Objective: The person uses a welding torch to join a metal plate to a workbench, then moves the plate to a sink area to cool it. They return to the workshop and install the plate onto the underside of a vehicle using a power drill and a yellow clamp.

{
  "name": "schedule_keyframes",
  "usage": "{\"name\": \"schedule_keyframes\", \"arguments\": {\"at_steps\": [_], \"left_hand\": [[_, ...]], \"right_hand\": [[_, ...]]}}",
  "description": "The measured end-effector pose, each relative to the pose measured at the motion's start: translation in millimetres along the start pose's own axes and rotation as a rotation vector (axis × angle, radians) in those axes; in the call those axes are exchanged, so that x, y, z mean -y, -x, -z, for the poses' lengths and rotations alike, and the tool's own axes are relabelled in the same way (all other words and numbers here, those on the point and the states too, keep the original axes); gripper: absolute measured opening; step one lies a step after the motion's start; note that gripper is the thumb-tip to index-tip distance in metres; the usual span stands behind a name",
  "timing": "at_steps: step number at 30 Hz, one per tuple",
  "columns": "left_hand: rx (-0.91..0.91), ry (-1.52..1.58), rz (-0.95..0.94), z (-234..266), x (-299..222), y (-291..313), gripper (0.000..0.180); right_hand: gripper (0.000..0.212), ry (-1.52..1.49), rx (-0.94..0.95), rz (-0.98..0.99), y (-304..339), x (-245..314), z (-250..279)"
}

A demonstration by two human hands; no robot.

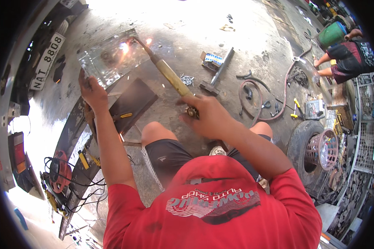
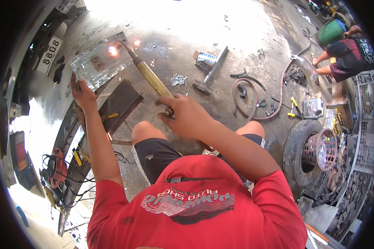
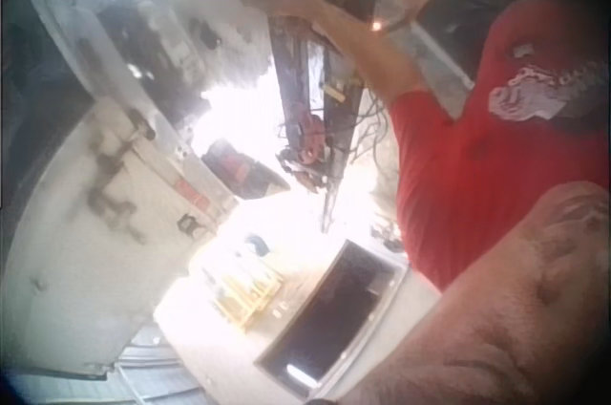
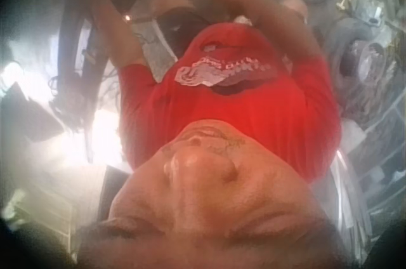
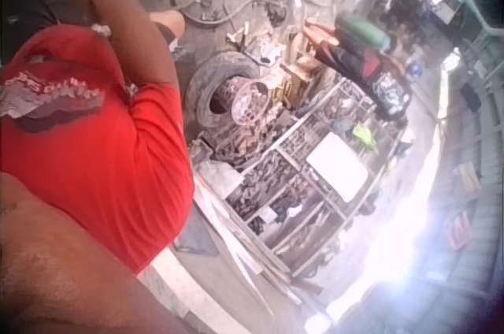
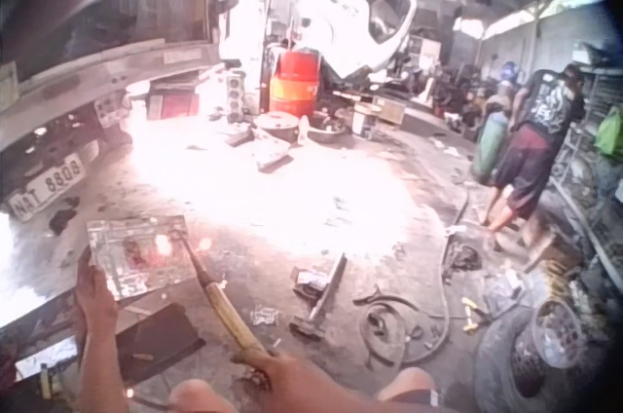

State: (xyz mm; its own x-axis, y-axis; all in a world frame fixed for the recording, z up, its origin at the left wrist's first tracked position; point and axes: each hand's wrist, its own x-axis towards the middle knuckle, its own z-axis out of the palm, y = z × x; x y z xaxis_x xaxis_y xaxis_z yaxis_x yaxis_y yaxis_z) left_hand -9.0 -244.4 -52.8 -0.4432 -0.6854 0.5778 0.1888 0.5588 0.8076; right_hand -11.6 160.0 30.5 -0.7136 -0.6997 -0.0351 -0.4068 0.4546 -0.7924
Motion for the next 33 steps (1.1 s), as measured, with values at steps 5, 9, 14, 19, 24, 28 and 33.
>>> {"name": "schedule_keyframes", "arguments": {"at_steps": [5,9,14,19,24,28,33], "left_hand": [[0.031,-0.135,0.11,1.5,-10.7,4.0,0.052],[-0.013,-0.252,-0.048,11.5,7.1,-3.6,0.053],[-0.052,-0.03,0.058,-4.8,-9.6,1.2,0.05],[-0.062,-0.08,0.083,-0.1,-2.9,-0.4,0.05],[-0.056,-0.161,0.03,5.7,0.7,-5.5,0.051],[-0.028,-0.213,0.064,1.2,-12.8,-4.6,0.051],[-0.071,-0.275,0.082,8.0,-39.5,-7.4,0.05]], "right_hand": [[0.078,-0.056,-0.203,-0.2,-6.5,-38.5,40.0],[0.093,-0.193,-0.395,-0.358,-3.3,-94.7,72.2],[0.097,-0.346,-0.525,-0.536,18.3,-192.4,63.4],[0.074,-0.695,-0.73,-0.533,37.8,-303.4,26.8],[0.039,-0.802,-0.885,-0.67,45.7,-378.6,-6.3],[0.034,-0.969,-0.906,-0.709,53.5,-422.3,-32.1],[0.031,-1.384,-0.883,-0.628,42.8,-441.7,-48.3]]}}
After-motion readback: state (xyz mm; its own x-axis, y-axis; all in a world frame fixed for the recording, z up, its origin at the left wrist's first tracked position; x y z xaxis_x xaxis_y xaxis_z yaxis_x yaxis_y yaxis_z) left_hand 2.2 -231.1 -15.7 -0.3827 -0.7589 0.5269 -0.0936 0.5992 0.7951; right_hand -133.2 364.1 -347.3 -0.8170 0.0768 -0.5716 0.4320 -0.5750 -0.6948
